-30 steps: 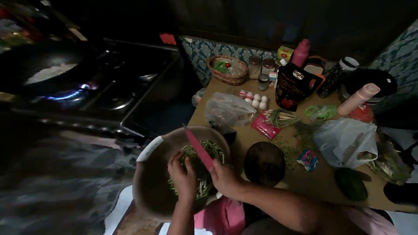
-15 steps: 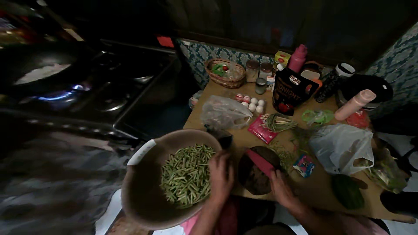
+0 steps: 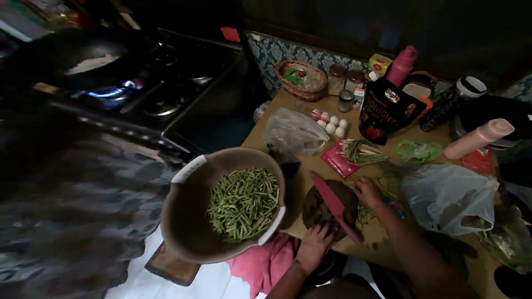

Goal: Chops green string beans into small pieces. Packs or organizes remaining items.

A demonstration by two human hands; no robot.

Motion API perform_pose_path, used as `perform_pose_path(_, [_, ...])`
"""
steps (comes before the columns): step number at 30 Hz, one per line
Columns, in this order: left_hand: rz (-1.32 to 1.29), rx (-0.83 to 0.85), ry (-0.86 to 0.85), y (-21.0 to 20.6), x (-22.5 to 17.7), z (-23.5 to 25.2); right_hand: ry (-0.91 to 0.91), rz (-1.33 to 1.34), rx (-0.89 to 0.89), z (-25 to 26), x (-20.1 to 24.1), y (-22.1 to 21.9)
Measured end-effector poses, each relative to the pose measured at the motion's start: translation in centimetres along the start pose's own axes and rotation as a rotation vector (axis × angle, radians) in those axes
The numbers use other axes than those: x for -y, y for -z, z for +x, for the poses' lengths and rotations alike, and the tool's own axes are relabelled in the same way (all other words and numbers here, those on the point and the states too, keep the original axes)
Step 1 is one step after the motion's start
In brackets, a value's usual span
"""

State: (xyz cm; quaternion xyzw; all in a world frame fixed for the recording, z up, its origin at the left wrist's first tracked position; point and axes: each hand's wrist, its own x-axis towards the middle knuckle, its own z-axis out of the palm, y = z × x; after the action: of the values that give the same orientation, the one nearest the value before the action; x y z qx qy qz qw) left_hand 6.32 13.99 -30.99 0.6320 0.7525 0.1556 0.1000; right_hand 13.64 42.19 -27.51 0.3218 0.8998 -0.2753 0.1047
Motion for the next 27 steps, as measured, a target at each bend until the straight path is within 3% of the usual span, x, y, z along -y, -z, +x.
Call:
perform_pose_path(4, [0.025,-0.075,0.010,-0.6,1.0,-0.9,-0.002,0.033,-0.040,-0.3,-2.5,1.2])
perform_pose_path(9, [0.047,-0.041,0.080,0.5,3.7,-2.7,0.041,0.096,-0.053,0.8,-3.4,2.4])
perform_pose_path(13, [0.057,-0.042,0.145,1.1,5.3,-3.7,0.100,0.039,-0.066,3.0,-3.1,0.4])
perform_pose_path(17, [-0.045,0.037,0.255,2.1,4.4,-3.8,0.217,-0.098,0.021,1.6,-2.7,-0.3])
perform_pose_path(20, [-0.199,-0.052,0.326,3.4,2.3,-4.4,0.284,-0.110,0.080,0.1,-2.6,0.4])
perform_pose_path(24, [-0.252,-0.116,0.260,4.0,0.4,-5.4,0.384,-0.051,-0.010,0.9,-0.8,-0.7])
perform_pose_path(27, [-0.280,-0.008,0.214,5.1,0.4,-5.2,0.343,-0.081,-0.019,2.3,1.4,-2.3])
